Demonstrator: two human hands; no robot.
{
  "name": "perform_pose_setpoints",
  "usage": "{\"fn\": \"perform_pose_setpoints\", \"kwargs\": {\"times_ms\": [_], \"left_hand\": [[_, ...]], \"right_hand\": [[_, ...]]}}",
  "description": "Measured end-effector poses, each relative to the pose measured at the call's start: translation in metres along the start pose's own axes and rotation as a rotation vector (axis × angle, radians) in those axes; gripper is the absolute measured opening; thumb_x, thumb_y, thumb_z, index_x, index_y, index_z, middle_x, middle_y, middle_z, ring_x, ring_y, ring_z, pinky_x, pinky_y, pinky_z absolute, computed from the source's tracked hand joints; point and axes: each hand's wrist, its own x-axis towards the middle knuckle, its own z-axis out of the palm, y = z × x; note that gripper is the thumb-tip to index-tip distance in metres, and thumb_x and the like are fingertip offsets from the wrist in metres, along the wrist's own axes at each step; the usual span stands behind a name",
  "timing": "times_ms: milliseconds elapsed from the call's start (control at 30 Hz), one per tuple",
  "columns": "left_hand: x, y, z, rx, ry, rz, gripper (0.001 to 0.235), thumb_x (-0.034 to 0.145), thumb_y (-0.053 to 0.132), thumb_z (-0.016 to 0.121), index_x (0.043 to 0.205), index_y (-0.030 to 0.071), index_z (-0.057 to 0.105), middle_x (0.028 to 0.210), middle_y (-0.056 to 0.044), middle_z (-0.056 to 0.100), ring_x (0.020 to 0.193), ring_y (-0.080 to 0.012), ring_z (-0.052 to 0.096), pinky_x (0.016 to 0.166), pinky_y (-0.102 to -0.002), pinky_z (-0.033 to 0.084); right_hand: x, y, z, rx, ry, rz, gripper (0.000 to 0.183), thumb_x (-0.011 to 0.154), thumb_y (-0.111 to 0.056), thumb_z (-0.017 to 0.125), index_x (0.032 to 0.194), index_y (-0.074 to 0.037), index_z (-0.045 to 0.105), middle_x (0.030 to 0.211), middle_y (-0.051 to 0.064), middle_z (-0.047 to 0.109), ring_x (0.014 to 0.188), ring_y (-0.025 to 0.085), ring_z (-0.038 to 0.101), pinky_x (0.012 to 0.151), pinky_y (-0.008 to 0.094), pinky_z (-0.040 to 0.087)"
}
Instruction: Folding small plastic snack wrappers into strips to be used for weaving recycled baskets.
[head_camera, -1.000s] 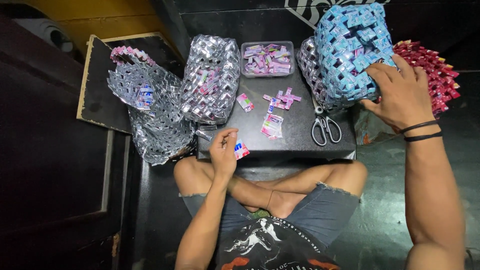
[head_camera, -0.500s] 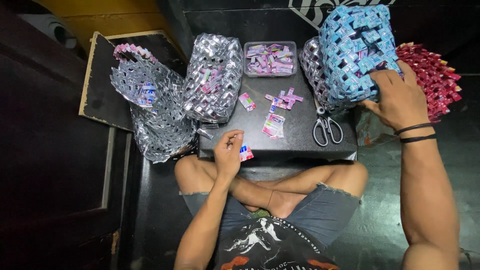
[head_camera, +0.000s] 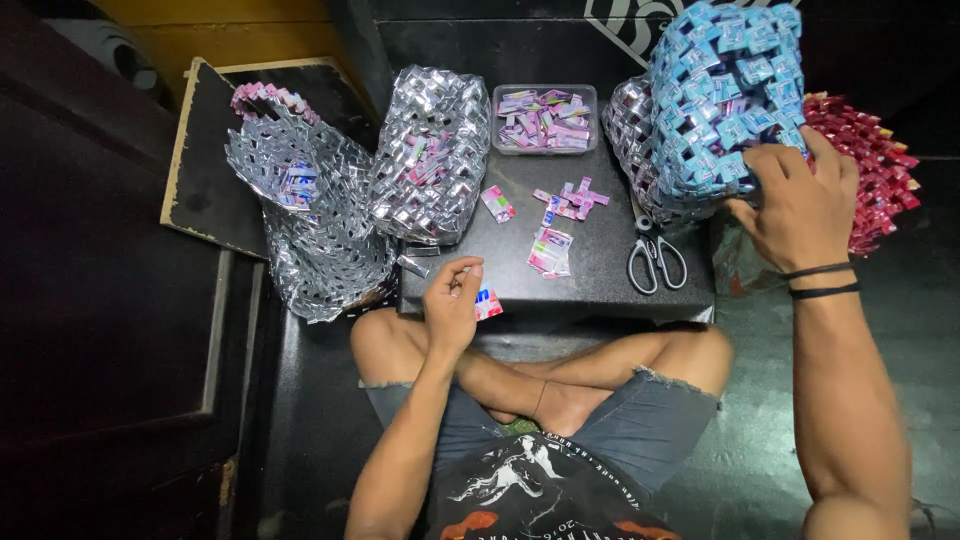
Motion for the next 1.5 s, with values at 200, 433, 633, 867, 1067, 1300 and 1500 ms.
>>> {"fn": "perform_pose_setpoints", "kwargs": {"times_ms": [200,433,633,867,1067,1300,1500], "left_hand": [[0.005,-0.002,-0.008,0.048,0.058,0.007,0.017,0.100,0.008,0.060,0.114,0.003,0.070,0.080,0.001,0.058,0.069,-0.0050,0.048,0.063,-0.019,0.041],[0.012,0.016,-0.014,-0.013,0.174,0.198,0.027,0.091,0.015,0.049,0.099,0.007,0.073,0.061,0.000,0.046,0.057,-0.0079,0.040,0.058,-0.020,0.039],[0.007,0.035,-0.027,-0.031,0.313,0.319,0.022,0.084,0.011,0.053,0.098,0.004,0.069,0.071,0.002,0.047,0.069,-0.0067,0.038,0.068,-0.020,0.039],[0.000,0.038,-0.038,-0.073,0.314,0.306,0.022,0.088,0.009,0.050,0.100,0.002,0.066,0.063,0.005,0.039,0.064,-0.0038,0.036,0.066,-0.018,0.037],[0.006,0.015,-0.034,-0.057,0.223,0.295,0.021,0.089,0.014,0.053,0.094,0.001,0.069,0.060,0.002,0.039,0.062,-0.0058,0.039,0.063,-0.020,0.037],[0.013,0.015,0.004,0.008,0.135,0.216,0.014,0.094,0.007,0.067,0.108,0.007,0.070,0.066,0.006,0.052,0.068,-0.0029,0.050,0.070,-0.020,0.045],[0.019,0.024,0.054,0.067,0.040,0.161,0.015,0.095,0.003,0.067,0.109,0.008,0.069,0.066,0.000,0.056,0.063,-0.0078,0.052,0.066,-0.024,0.048]], "right_hand": [[0.031,-0.050,-0.062,0.198,0.101,0.008,0.061,0.080,-0.033,0.091,0.133,-0.010,0.073,0.134,0.007,0.070,0.135,0.034,0.052,0.116,0.054,0.029],[0.091,-0.177,-0.079,0.372,0.150,0.003,0.062,0.066,-0.039,0.093,0.121,-0.025,0.070,0.111,-0.002,0.072,0.121,0.035,0.057,0.098,0.056,0.036],[0.138,-0.271,-0.043,0.397,0.200,0.002,0.060,0.070,-0.046,0.088,0.123,-0.028,0.066,0.108,-0.004,0.070,0.114,0.032,0.056,0.087,0.054,0.035],[0.162,-0.326,-0.014,0.364,0.211,0.019,0.075,0.064,-0.040,0.092,0.131,-0.026,0.061,0.122,-0.004,0.063,0.118,0.031,0.054,0.085,0.049,0.038],[0.150,-0.302,-0.029,0.580,0.148,0.005,0.067,0.079,-0.033,0.085,0.140,-0.024,0.058,0.145,0.001,0.055,0.123,0.032,0.057,0.092,0.050,0.046],[0.053,-0.238,-0.014,1.600,-0.498,0.260,0.044,0.091,-0.033,0.077,0.129,-0.010,0.070,0.117,0.014,0.075,0.112,0.032,0.070,0.097,0.041,0.054],[-0.014,-0.215,0.001,1.986,-0.614,0.572,0.029,0.089,-0.005,0.077,0.116,0.002,0.070,0.088,0.013,0.075,0.077,0.017,0.073,0.070,0.031,0.063]]}}
